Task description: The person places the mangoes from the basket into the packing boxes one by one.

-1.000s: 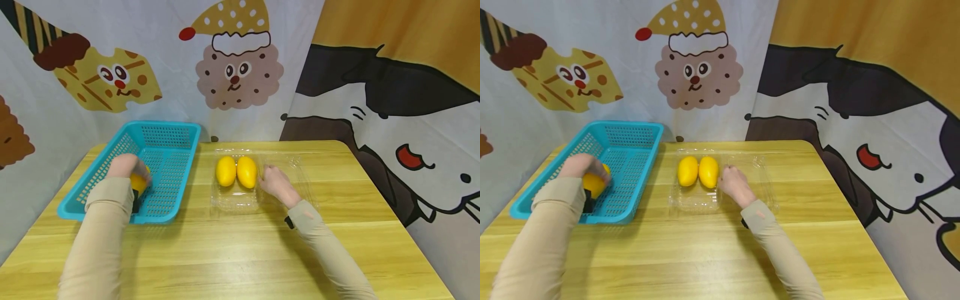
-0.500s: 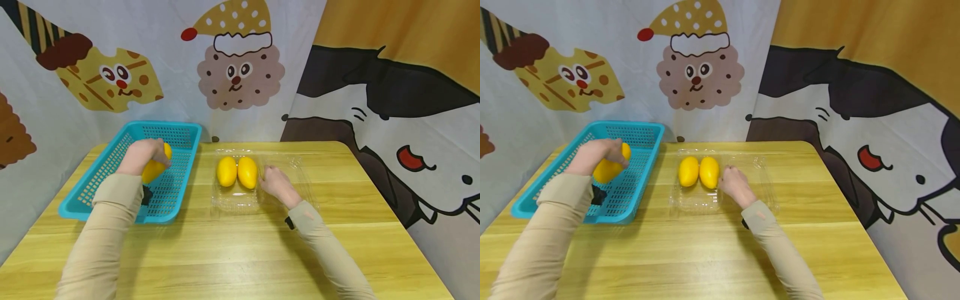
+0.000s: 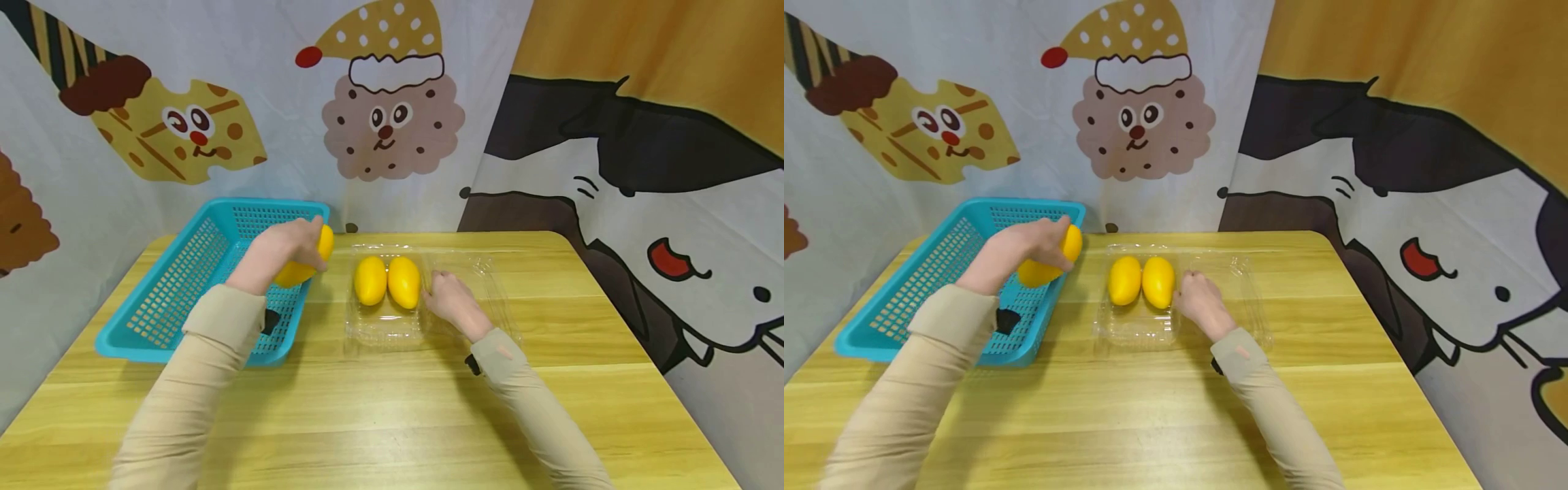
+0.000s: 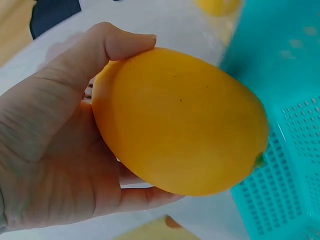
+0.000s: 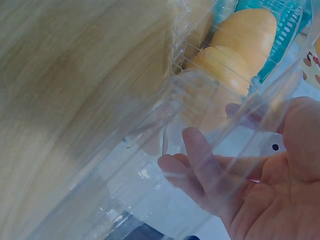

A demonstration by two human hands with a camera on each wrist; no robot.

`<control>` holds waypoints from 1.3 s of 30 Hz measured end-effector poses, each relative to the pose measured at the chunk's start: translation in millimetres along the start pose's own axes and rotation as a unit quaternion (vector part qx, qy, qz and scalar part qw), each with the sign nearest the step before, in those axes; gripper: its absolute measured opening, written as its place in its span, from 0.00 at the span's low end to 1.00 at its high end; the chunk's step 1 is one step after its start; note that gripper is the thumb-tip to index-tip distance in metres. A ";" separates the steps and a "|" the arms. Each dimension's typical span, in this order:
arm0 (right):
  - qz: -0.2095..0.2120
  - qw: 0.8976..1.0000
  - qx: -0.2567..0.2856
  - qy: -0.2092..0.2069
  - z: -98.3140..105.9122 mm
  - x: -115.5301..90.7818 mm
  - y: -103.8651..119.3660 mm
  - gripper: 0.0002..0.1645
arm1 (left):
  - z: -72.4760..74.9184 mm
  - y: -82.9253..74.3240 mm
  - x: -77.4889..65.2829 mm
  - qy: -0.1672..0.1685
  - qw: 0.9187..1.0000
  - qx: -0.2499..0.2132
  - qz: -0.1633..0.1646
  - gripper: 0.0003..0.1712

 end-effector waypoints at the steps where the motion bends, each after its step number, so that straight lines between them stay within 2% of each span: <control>1: 0.000 1.000 -0.002 -0.001 0.0 0.0 0.1 0.35 | -1.6 -4.6 0.2 0.000 1.000 0.003 -0.005 0.57; 11: -0.005 1.000 0.002 0.001 0.5 -1.5 0.2 0.34 | -20.1 -47.3 0.8 -0.013 0.998 0.024 -0.048 0.57; 19: -0.006 1.000 -0.001 0.002 1.0 -2.8 0.9 0.35 | -49.8 -79.9 9.7 -0.016 0.995 0.054 -0.085 0.53; 22: -0.004 1.000 -0.004 0.001 0.7 -1.9 1.2 0.35 | -61.9 -89.6 13.8 -0.018 0.993 0.070 -0.096 0.57; 26: -0.001 1.000 -0.006 -0.001 0.7 -1.3 1.2 0.35 | -76.7 -98.7 17.4 -0.013 0.990 0.088 -0.107 0.59; 32: 0.004 1.000 -0.009 -0.002 -0.2 -1.0 0.7 0.33 | -93.9 -105.5 19.7 -0.007 0.986 0.117 -0.114 0.49; 39: 0.001 1.000 -0.004 -0.003 -0.2 -0.7 1.0 0.32 | -111.9 -107.7 23.5 0.000 0.981 0.138 -0.136 0.46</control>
Point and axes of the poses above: each hand's wrist, its own x-axis towards the middle knuckle, its own z-axis out of the back of the hand, y = z × x, the point moved 7 cm from there along x, towards the middle knuckle, and after that the axes turned 14 degrees about -x, right-handed, at the moved point
